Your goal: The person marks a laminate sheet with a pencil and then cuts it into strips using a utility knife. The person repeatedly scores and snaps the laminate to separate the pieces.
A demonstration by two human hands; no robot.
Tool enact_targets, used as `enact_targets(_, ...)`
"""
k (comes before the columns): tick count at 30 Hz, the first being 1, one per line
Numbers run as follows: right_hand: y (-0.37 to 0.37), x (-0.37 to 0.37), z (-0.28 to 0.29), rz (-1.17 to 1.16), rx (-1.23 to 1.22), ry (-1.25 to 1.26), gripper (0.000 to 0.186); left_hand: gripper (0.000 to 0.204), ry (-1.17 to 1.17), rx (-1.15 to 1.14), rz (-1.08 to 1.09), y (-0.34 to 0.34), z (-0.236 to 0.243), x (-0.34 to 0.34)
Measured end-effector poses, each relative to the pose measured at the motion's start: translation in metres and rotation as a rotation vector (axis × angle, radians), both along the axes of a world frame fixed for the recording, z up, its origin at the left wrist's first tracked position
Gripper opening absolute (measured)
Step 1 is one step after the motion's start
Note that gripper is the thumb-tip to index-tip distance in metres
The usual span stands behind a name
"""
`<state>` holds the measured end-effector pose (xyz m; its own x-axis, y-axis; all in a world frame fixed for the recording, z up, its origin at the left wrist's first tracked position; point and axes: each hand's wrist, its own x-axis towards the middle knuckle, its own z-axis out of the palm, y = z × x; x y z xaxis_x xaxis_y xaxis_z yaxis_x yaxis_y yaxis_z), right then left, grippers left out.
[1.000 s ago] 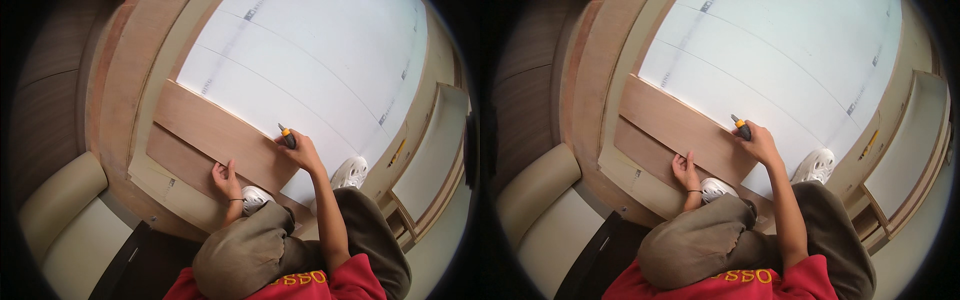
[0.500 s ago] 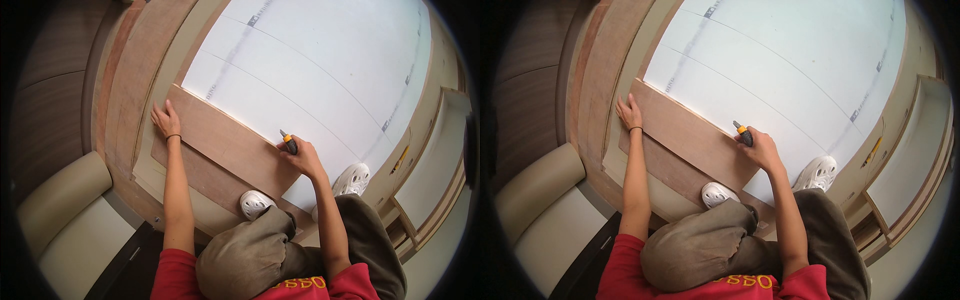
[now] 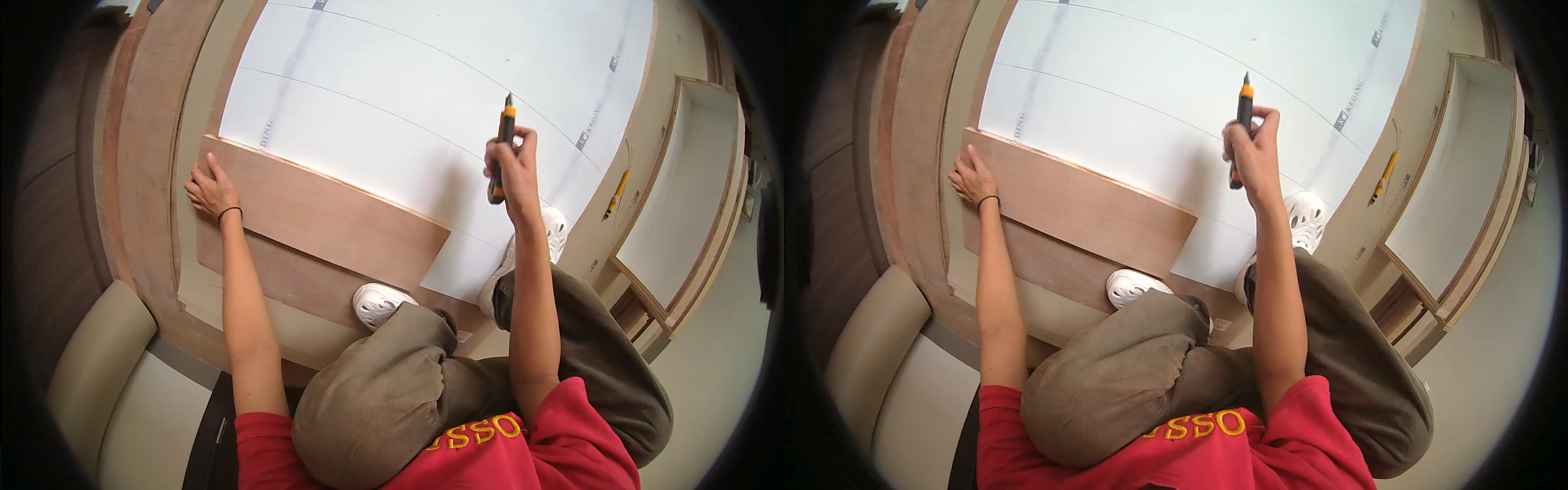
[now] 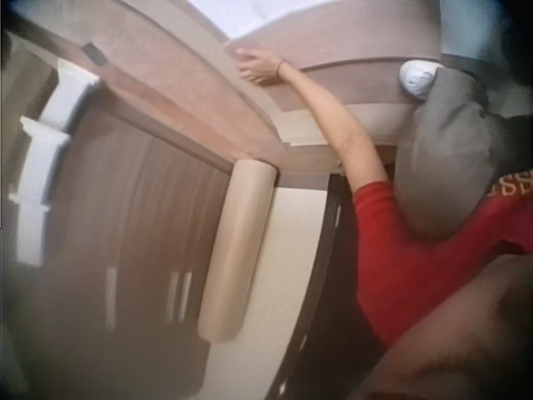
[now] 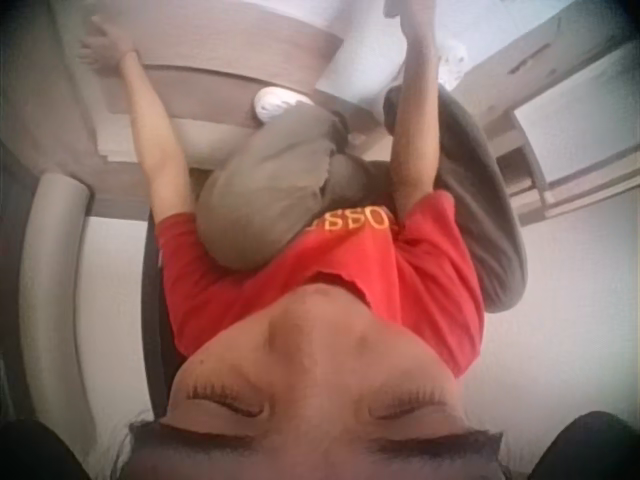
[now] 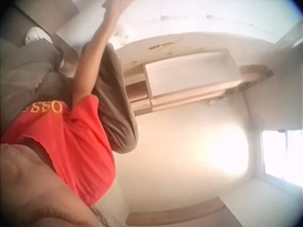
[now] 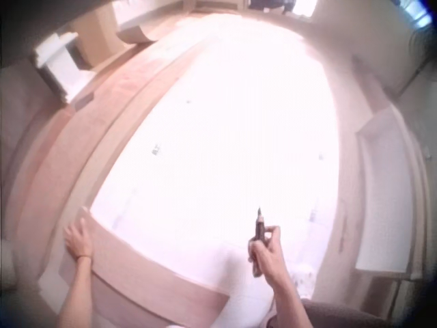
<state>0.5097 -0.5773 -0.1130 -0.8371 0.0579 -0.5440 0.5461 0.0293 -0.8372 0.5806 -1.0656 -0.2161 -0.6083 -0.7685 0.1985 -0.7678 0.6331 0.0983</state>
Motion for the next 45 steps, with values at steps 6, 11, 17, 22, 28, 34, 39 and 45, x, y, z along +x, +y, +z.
enact_targets(6, -0.025, 0.019, 0.017, 0.253, 0.252, -0.202, 0.035, 0.07, 0.007, 0.007, 0.016, 0.0, 0.002, 0.001)
enact_targets(11, -0.019, 0.074, -0.019, 0.696, 0.45, -0.038, 0.037, 0.072, 0.017, 0.012, 0.016, -0.004, 0.004, 0.003)
enact_targets(17, -0.014, 0.081, -0.016, 0.806, 0.494, -0.015, 0.037, 0.072, 0.013, 0.033, 0.03, -0.003, 0.005, 0.0)
enact_targets(22, -0.022, 0.085, 0.002, 0.842, 0.667, -0.019, 0.038, 0.071, 0.021, 0.026, 0.038, -0.004, 0.009, 0.002)
enact_targets(28, -0.01, 0.106, -0.014, 0.505, 0.313, -0.104, 0.03, 0.07, 0.046, 0.038, 0.025, -0.003, 0.006, 0.001)
enact_targets(34, -0.005, 0.108, -0.015, 0.329, 0.152, -0.309, 0.028, 0.071, 0.065, 0.065, 0.02, -0.002, 0.006, 0.001)
enact_targets(39, -0.005, 0.107, -0.015, 0.328, 0.14, -0.329, 0.027, 0.071, 0.046, 0.057, 0.04, -0.007, 0.004, 0.002)
enact_targets(45, 0.005, 0.108, -0.022, 0.534, 0.406, -0.013, 0.024, 0.07, 0.035, 0.044, 0.028, 0.002, 0.006, -0.001)
